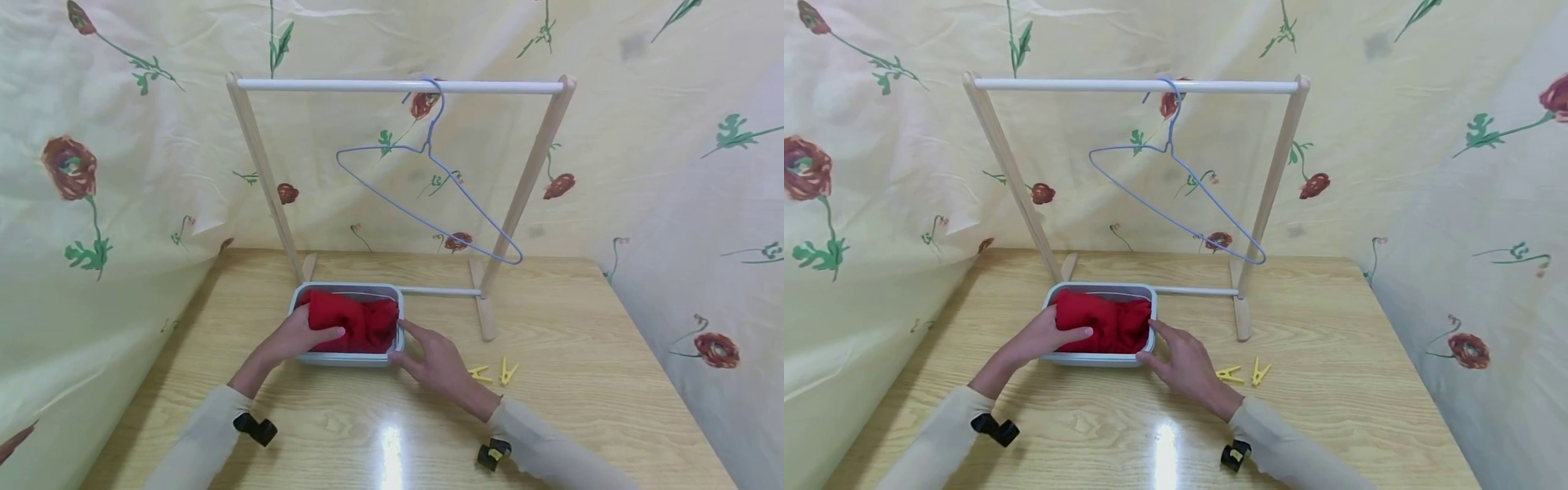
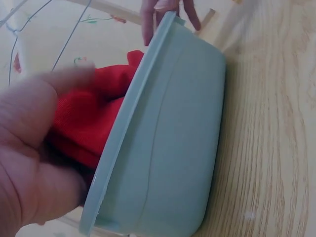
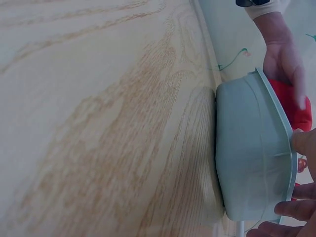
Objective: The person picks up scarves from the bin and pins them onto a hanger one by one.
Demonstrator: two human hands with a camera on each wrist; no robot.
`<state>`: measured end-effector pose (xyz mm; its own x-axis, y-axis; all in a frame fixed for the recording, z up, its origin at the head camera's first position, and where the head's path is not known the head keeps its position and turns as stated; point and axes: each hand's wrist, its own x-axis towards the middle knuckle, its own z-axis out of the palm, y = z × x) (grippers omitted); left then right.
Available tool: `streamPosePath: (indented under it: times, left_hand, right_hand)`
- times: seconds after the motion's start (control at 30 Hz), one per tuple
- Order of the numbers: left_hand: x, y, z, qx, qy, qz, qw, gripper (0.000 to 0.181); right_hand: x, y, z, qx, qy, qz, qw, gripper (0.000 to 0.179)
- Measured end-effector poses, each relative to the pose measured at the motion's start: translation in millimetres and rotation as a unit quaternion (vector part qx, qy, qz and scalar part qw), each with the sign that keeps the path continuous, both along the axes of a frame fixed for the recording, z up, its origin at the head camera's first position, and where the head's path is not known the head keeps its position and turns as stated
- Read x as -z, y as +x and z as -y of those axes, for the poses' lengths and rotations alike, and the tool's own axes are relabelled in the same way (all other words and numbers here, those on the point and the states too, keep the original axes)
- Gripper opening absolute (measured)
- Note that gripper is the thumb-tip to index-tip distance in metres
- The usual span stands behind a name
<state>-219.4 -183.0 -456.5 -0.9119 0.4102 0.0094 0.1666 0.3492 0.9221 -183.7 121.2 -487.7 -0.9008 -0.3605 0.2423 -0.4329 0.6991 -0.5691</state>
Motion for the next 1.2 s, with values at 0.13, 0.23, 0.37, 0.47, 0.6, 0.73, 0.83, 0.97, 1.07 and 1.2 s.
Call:
streamPosePath:
  times: [0.13,0.23,0.37,0.47,0.6,0.73,0.83,0.97,1.07,1.2]
  left_hand:
    - [-1.0,2.0,1.7,-0.049,-0.030,-0.036,0.9977,0.046]
    - [-4.5,4.8,5.7,-0.077,-0.048,-0.039,0.9951,0.040]
    - [-9.2,6.6,11.5,-0.099,-0.029,-0.021,0.9945,0.029]
    - [-12.2,6.0,13.9,-0.097,0.009,-0.005,0.9952,0.029]
    - [-14.2,4.9,14.5,-0.070,0.049,0.019,0.9962,0.033]
    - [-13.2,4.3,13.2,-0.054,0.068,0.058,0.9946,0.035]
    - [-11.4,3.6,10.3,-0.057,0.059,0.075,0.9938,0.036]
    - [-7.1,1.5,5.4,-0.056,0.016,0.064,0.9962,0.037]
    - [-3.8,-0.5,1.9,-0.035,-0.030,0.047,0.9978,0.039]
    - [-1.8,-2.6,-2.1,-0.001,-0.069,0.019,0.9975,0.044]
  right_hand:
    - [0.6,0.0,0.6,0.001,0.003,0.004,1.0000,0.065]
    - [1.0,-0.2,1.0,0.002,0.002,0.009,1.0000,0.066]
    - [1.6,-0.5,0.9,0.005,0.002,0.012,0.9999,0.066]
    - [1.4,-0.4,0.6,0.009,0.003,0.014,0.9999,0.066]
    - [0.6,-0.5,0.7,0.009,0.002,0.017,0.9998,0.066]
    - [0.5,-0.6,1.0,0.008,0.001,0.019,0.9998,0.066]
    - [0.4,-0.5,1.2,0.009,0.001,0.020,0.9998,0.066]
    - [0.5,-0.4,1.4,0.009,0.001,0.020,0.9998,0.066]
    - [0.8,-0.3,1.4,0.009,0.001,0.015,0.9998,0.066]
    - [1.5,0.0,1.3,0.009,0.002,0.009,0.9999,0.066]
